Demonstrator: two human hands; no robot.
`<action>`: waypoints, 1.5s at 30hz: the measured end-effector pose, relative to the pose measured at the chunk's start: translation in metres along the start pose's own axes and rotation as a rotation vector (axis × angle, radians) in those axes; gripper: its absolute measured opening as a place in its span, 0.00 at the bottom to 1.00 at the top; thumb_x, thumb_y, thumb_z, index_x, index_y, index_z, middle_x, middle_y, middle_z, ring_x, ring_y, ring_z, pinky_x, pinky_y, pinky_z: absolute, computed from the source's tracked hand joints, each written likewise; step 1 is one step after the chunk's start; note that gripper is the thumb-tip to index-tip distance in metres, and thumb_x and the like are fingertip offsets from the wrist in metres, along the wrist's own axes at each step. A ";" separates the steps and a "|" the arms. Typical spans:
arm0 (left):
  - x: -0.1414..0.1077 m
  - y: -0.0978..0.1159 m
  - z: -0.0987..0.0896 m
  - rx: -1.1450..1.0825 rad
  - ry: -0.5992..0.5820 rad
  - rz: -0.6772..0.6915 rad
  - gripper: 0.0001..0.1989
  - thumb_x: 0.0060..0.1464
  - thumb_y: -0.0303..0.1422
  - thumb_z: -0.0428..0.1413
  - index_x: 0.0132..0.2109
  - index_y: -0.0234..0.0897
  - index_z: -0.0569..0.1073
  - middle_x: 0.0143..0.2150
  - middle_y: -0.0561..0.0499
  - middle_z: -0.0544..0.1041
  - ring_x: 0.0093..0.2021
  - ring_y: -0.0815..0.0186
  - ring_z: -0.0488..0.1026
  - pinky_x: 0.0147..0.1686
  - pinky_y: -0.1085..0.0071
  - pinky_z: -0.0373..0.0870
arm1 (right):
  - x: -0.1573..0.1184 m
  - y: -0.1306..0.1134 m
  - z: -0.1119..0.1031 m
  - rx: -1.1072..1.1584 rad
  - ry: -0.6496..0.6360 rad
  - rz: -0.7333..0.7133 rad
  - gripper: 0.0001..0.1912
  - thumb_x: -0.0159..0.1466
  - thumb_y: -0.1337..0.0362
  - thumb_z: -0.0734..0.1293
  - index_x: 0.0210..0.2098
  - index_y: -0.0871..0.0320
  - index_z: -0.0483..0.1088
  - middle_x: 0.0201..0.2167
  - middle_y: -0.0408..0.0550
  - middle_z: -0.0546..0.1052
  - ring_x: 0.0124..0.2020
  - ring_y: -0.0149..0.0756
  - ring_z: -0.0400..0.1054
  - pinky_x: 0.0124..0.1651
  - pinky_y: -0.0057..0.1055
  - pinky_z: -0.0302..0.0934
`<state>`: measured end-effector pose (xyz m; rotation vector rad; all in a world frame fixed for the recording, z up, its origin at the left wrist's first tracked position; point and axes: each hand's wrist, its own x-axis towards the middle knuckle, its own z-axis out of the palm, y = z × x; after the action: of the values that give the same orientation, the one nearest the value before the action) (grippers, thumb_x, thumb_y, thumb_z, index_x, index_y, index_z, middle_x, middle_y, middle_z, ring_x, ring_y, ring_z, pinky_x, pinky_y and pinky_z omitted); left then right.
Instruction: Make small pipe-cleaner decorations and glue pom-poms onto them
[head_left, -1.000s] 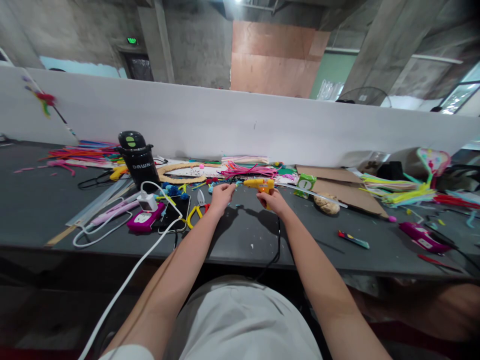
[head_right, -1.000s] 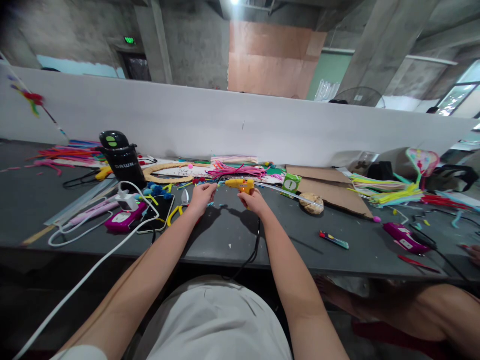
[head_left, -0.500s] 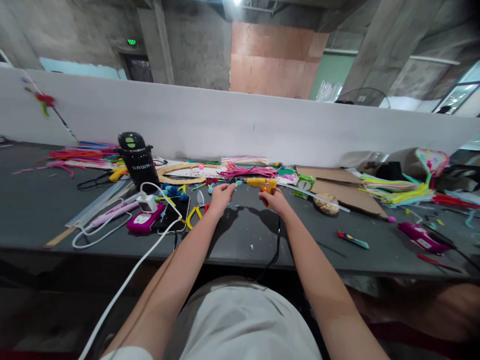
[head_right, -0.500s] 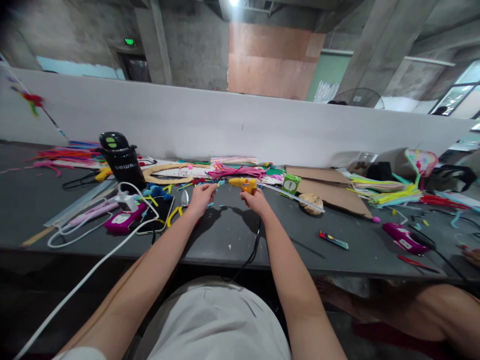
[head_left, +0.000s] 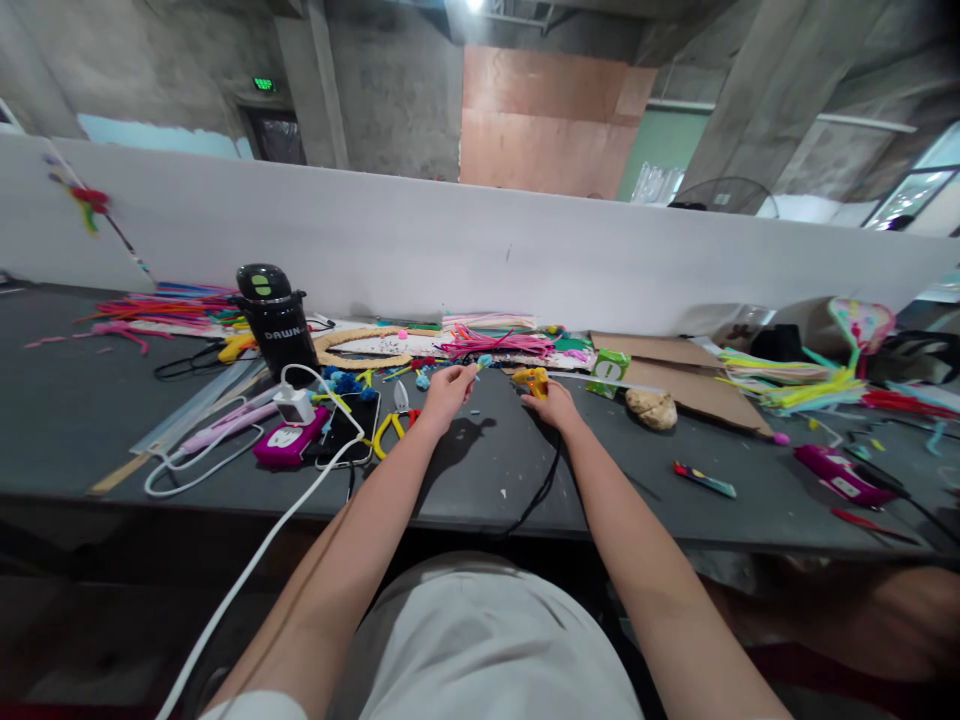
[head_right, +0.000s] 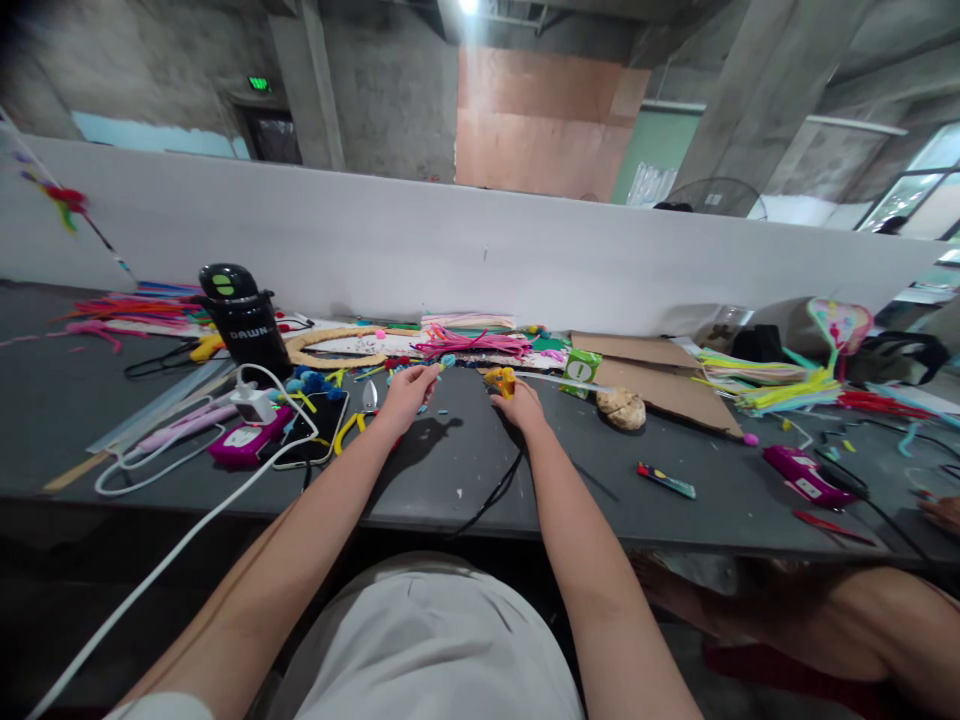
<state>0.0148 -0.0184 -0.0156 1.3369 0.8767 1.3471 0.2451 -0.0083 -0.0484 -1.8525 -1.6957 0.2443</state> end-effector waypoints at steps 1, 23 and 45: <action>0.000 0.000 0.000 0.001 -0.007 -0.005 0.21 0.48 0.49 0.59 0.24 0.35 0.65 0.18 0.58 0.61 0.17 0.77 0.55 0.18 0.76 0.51 | 0.000 0.000 0.000 -0.012 -0.002 0.024 0.23 0.52 0.51 0.70 0.42 0.60 0.72 0.40 0.55 0.76 0.42 0.44 0.70 0.41 0.33 0.61; -0.002 -0.015 0.011 0.057 -0.091 0.014 0.22 0.49 0.51 0.57 0.27 0.34 0.67 0.19 0.57 0.64 0.18 0.75 0.58 0.20 0.75 0.54 | -0.031 -0.064 0.004 0.897 -0.310 -0.165 0.21 0.52 0.47 0.71 0.34 0.60 0.76 0.26 0.46 0.76 0.23 0.29 0.65 0.28 0.28 0.60; -0.003 -0.012 0.009 0.148 -0.022 -0.014 0.17 0.47 0.44 0.58 0.23 0.34 0.67 0.17 0.57 0.63 0.18 0.75 0.57 0.20 0.75 0.56 | -0.029 -0.062 -0.008 0.760 -0.044 -0.211 0.20 0.53 0.46 0.68 0.30 0.57 0.71 0.23 0.44 0.71 0.23 0.31 0.63 0.27 0.29 0.59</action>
<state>0.0256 -0.0200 -0.0264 1.4532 0.9842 1.2751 0.1923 -0.0387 -0.0161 -1.1079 -1.5128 0.7282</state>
